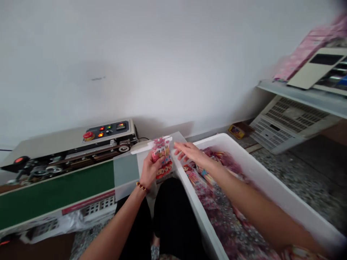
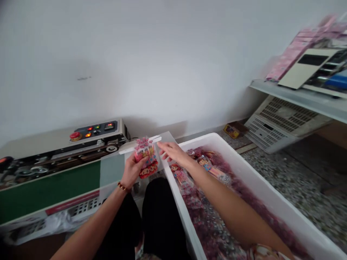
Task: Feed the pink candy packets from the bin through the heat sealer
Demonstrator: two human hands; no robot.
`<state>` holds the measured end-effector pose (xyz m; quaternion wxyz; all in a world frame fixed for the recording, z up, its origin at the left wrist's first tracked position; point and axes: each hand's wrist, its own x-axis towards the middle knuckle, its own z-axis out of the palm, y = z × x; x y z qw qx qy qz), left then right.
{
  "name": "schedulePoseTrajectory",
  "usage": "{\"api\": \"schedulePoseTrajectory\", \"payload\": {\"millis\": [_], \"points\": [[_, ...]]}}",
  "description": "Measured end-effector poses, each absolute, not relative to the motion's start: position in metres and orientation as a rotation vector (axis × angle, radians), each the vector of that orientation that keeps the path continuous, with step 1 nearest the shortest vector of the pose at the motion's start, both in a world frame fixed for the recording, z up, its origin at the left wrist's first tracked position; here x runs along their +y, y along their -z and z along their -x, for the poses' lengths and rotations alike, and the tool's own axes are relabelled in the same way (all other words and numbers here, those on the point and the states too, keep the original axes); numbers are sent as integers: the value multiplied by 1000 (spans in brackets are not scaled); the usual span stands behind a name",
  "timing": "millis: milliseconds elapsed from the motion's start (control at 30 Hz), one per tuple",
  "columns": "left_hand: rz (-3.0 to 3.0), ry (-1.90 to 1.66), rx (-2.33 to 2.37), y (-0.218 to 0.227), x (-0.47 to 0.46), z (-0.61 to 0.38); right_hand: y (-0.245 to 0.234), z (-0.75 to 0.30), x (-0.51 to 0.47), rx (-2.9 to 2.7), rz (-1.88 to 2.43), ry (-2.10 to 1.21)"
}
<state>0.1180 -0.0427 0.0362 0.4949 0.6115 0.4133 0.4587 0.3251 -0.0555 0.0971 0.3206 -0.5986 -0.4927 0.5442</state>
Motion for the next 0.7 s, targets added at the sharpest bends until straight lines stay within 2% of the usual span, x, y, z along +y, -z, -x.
{"api": "schedulePoseTrajectory", "payload": {"millis": [67,200,333,467,600,700], "points": [[-1272,-1071,954,-33,-31,-111,-82,-313,-38,-1425,1576,-1202],[-1290,-1081,1041,-16,-9,-101,-58,-282,-5,-1657,1537,-1128],[-1604,-1022,1495,-3,10,-89,-49,-259,24,-1779,1876,-832],[-1872,-975,1906,2,14,-71,-44,-246,35,-1817,2008,-657],[-2413,-804,1607,11,-1,-55,-38,-242,31,-1912,2118,-370],[-2587,-714,1519,18,-8,-45,-36,-241,24,-1986,2056,-203]]}}
